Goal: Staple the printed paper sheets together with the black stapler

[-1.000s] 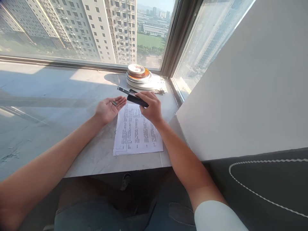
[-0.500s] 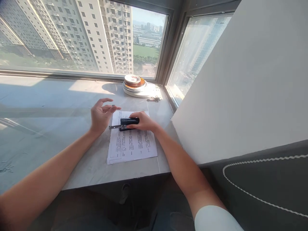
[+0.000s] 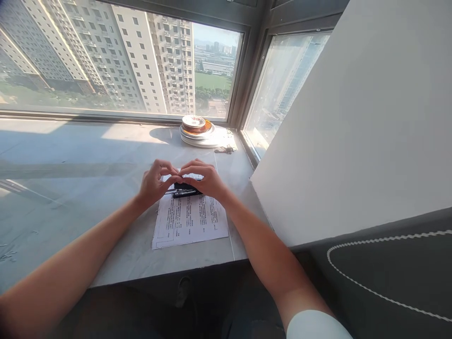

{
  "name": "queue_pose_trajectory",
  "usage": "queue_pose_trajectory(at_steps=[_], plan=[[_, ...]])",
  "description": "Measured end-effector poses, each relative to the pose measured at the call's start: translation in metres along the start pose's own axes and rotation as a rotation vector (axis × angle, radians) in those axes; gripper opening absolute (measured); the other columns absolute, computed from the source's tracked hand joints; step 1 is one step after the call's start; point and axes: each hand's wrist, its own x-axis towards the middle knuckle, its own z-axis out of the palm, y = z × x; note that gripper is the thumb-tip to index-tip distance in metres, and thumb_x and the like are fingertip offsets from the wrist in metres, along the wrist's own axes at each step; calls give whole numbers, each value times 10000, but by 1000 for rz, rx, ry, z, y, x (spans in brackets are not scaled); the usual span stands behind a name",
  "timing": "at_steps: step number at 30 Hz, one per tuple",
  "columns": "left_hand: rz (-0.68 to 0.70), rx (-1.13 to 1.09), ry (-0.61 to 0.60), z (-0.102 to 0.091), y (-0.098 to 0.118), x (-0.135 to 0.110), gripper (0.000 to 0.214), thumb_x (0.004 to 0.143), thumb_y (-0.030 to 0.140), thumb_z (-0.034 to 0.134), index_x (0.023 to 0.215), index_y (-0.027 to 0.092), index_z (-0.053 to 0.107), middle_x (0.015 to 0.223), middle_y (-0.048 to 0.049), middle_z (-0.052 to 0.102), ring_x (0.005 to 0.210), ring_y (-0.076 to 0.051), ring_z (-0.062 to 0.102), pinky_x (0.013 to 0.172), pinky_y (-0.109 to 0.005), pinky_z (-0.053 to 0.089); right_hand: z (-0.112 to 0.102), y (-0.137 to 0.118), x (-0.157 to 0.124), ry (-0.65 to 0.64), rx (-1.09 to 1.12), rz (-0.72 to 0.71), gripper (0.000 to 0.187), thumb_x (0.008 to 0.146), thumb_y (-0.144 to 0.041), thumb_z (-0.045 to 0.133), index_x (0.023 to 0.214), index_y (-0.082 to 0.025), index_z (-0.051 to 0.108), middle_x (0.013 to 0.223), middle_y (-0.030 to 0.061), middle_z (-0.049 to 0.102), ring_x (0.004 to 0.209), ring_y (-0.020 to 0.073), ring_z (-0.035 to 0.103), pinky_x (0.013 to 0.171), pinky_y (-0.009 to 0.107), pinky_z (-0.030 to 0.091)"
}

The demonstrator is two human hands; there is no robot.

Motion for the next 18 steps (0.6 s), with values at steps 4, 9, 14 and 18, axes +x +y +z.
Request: queue_pose_trajectory(at_steps=[4, 9, 14, 18], plan=[[-141, -60, 33, 0, 8, -3, 320, 872, 510, 773, 930, 253, 592, 840, -17, 722, 892, -238, 733, 906, -374, 555, -3, -4, 0, 45, 69, 117, 164, 943, -450, 724, 990, -296, 753, 977, 22, 734, 878, 183, 632, 858, 409, 542], [-233, 41, 211, -7, -1, 5, 100, 982, 339, 582, 1038, 262, 611, 926, -51, 707, 1066, -275, 666, 1077, -452, 456, -8, -7, 0, 181, 176, 256, 238, 895, -509, 745, 959, -281, 730, 932, 31, 698, 885, 191, 628, 830, 412, 547], [-349, 474, 132, -19, -37, 11, 279, 940, 213, 492, 1145, 233, 679, 1333, -150, 614, 1326, -380, 489, 1170, -569, 337, -8, -12, 0, 185, 320, 231, 217, 892, -486, 745, 890, -271, 712, 904, 30, 676, 877, 190, 633, 807, 405, 551], [-470, 605, -31, -19, -57, 7, 393, 916, 209, 501, 1263, 207, 685, 1497, -195, 503, 1390, -436, 430, 1148, -619, 338, -8, -12, 0, 209, 380, 228, 234, 872, -493, 760, 842, -271, 695, 862, 21, 652, 848, 186, 628, 781, 396, 552]])
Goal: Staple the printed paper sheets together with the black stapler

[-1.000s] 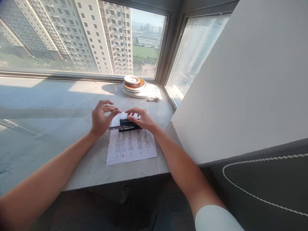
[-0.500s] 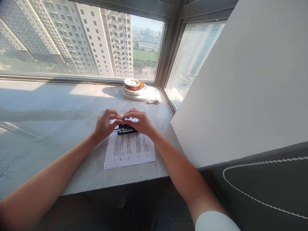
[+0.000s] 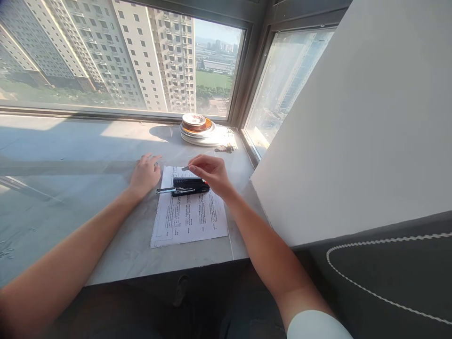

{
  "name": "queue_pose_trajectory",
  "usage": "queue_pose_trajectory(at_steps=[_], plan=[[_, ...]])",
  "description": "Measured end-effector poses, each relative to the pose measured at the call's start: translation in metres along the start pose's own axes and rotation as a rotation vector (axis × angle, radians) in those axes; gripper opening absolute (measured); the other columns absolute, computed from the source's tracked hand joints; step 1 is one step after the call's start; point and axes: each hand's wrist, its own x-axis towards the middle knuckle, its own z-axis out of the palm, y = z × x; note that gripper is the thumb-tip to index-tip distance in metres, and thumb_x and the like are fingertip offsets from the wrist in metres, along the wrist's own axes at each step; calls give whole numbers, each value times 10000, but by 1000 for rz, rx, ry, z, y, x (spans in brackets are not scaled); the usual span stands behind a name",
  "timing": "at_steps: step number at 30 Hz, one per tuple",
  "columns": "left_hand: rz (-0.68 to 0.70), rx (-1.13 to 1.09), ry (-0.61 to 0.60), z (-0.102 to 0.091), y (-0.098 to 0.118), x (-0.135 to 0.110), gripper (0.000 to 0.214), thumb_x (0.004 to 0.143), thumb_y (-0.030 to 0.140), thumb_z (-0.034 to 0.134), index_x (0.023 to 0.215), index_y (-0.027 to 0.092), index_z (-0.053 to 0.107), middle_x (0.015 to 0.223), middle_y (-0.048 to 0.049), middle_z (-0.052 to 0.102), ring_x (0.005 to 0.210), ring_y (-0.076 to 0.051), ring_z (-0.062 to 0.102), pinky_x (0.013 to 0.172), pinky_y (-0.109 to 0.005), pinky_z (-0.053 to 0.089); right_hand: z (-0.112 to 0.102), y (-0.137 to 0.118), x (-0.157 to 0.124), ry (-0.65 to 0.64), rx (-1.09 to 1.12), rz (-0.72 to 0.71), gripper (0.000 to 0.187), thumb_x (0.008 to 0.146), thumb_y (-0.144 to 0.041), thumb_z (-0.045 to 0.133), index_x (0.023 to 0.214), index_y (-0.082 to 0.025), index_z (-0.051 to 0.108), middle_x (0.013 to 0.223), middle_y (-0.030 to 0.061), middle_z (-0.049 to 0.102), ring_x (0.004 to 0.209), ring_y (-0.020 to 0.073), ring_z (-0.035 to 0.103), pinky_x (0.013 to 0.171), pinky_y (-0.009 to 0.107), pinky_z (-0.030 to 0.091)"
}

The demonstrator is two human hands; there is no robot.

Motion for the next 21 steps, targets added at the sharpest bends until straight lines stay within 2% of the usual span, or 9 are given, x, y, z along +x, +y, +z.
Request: queue_pose_trajectory(at_steps=[4, 10, 15, 17, 21], plan=[[9, 91, -85, 4, -2, 0, 379, 923, 212, 489, 1233, 212, 706, 1407, -197, 578, 1318, -424, 499, 1122, -612, 367, -1, 2, 0, 26, -58, 64, 330, 847, -585, 746, 808, -266, 669, 825, 26, 631, 855, 200, 629, 786, 406, 562], [15, 125, -56, -2, 2, -1, 313, 931, 212, 493, 1148, 222, 719, 1250, -188, 640, 1215, -400, 558, 1068, -556, 424, -4, 5, 1, 18, -77, 59, 358, 867, -618, 711, 814, -266, 666, 794, 25, 614, 821, 192, 626, 761, 395, 560], [-11, 138, -44, -6, 5, -2, 193, 909, 207, 537, 980, 212, 716, 1117, -177, 666, 1143, -392, 586, 1002, -523, 463, -5, 7, 1, 23, -126, 63, 394, 884, -658, 666, 822, -269, 655, 791, 26, 605, 828, 197, 630, 776, 409, 565], [-12, 138, -31, -7, 6, -2, 166, 905, 208, 545, 943, 214, 707, 1090, -173, 670, 1146, -392, 578, 994, -519, 464, -6, 8, 1, 43, -144, 60, 403, 880, -668, 665, 828, -268, 657, 809, 29, 615, 858, 202, 636, 800, 413, 571], [-1, 122, -27, -7, 6, -2, 203, 891, 189, 541, 1016, 223, 698, 1062, -156, 692, 1145, -383, 572, 1001, -520, 455, -17, 16, 8, 153, -250, 67, 343, 913, -607, 656, 893, -266, 685, 925, 41, 671, 906, 198, 643, 824, 394, 564]])
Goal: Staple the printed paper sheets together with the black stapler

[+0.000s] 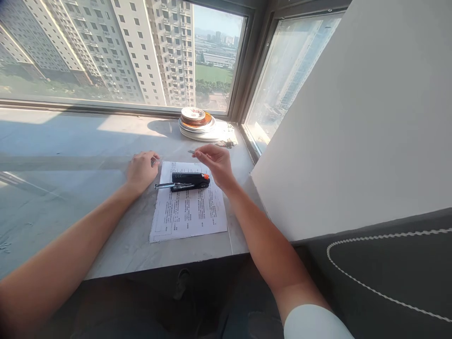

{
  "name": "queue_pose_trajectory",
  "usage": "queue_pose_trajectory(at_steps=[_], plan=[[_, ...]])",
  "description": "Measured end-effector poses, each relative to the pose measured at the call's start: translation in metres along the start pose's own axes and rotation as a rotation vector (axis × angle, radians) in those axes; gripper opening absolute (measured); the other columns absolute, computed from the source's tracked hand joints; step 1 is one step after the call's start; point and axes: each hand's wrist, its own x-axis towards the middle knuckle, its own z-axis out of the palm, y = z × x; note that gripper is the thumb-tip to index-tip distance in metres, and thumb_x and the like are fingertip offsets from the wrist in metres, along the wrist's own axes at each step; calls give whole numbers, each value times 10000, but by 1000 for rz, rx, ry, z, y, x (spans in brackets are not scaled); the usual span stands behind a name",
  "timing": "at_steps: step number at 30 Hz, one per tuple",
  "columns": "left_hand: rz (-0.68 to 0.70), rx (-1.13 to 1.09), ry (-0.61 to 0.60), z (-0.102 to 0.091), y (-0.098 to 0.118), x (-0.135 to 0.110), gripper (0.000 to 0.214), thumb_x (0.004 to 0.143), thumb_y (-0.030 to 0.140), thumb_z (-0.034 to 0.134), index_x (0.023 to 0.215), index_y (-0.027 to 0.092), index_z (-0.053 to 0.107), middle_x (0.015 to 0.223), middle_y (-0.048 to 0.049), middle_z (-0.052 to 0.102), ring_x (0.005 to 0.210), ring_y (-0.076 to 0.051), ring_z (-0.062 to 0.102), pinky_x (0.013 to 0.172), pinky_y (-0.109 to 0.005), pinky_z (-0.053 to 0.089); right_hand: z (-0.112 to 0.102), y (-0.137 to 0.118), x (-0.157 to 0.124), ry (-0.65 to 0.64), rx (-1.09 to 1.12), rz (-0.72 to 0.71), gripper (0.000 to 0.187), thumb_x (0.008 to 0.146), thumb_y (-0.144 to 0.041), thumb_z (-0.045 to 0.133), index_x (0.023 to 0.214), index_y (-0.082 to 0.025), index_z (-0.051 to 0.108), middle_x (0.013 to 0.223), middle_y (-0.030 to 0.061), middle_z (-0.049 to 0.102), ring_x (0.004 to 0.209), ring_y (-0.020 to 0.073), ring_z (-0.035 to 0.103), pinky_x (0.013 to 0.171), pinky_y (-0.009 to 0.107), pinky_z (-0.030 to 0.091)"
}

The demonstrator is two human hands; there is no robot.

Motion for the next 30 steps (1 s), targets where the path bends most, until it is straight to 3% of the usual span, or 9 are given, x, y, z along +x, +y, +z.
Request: queue_pose_trajectory(at_steps=[3, 7, 11, 16, 19, 22, 24, 27, 30], plan=[[7, -14, -5, 1, 0, 0, 241, 896, 184, 511, 1042, 227, 697, 1035, -150, 697, 1124, -379, 577, 1011, -536, 446, -17, 16, 9, 155, -171, 45, 293, 936, -533, 637, 915, -249, 703, 953, 58, 711, 865, 199, 638, 817, 396, 551], [-24, -11, 77, 2, -2, -1, 218, 868, 244, 587, 1054, 225, 700, 1205, -205, 634, 1202, -438, 531, 998, -588, 441, -44, 41, 14, 320, -529, 127, 256, 902, -437, 675, 784, -213, 714, 804, 59, 716, 742, 211, 617, 937, 475, 501], [-122, 3, 103, 4, -5, -1, 211, 854, 317, 633, 1017, 198, 695, 1177, -236, 632, 1225, -494, 510, 1004, -662, 414, -58, 62, 12, 280, -765, 217, 164, 876, -321, 682, 752, -218, 716, 732, 52, 690, 819, 259, 636, 996, 506, 457], [-94, -46, 62, 7, -8, -1, 196, 880, 321, 585, 973, 193, 700, 1074, -223, 661, 1158, -461, 573, 997, -616, 458, -60, 78, 13, 244, -856, 354, 94, 816, -251, 705, 727, -221, 695, 868, 118, 706, 1095, 349, 584, 905, 472, 507], [-91, -42, 45, 9, -10, 1, 198, 884, 287, 564, 992, 190, 700, 1060, -224, 667, 1121, -448, 594, 974, -593, 483, -58, 76, 15, 243, -868, 314, 72, 823, -254, 704, 769, -207, 698, 945, 126, 696, 1088, 334, 578, 913, 467, 501], [-98, 5, 14, 12, -13, 3, 216, 878, 240, 538, 1015, 175, 692, 1075, -238, 664, 1116, -448, 592, 967, -589, 489, -50, 59, 14, 252, -780, 150, 130, 879, -329, 689, 877, -201, 710, 1018, 113, 680, 1020, 280, 593, 896, 436, 496], [-93, 25, -1, 13, -14, 4, 222, 880, 217, 516, 1015, 168, 686, 1081, -239, 661, 1133, -440, 584, 982, -582, 485, -40, 42, 11, 139, -610, 25, 229, 953, -423, 626, 917, -213, 711, 1015, 87, 677, 932, 228, 602, 851, 392, 498], [-76, 31, 7, 14, -14, 3, 233, 887, 196, 489, 1027, 177, 674, 1087, -227, 659, 1174, -426, 564, 1010, -570, 472, -22, 20, 3, -263, -300, -103, 343, 1004, -530, 553, 955, -236, 723, 1055, 58, 679, 895, 182, 610, 808, 338, 495], [-45, 55, 15, 12, -13, 0, 246, 887, 176, 474, 1045, 183, 662, 1098, -225, 655, 1173, -419, 562, 1030, -567, 458, -6, 12, -3, -568, -157, -173, 339, 930, -567, 675, 1040, -251, 726, 1087, 41, 668, 887, 166, 609, 796, 315, 488]])
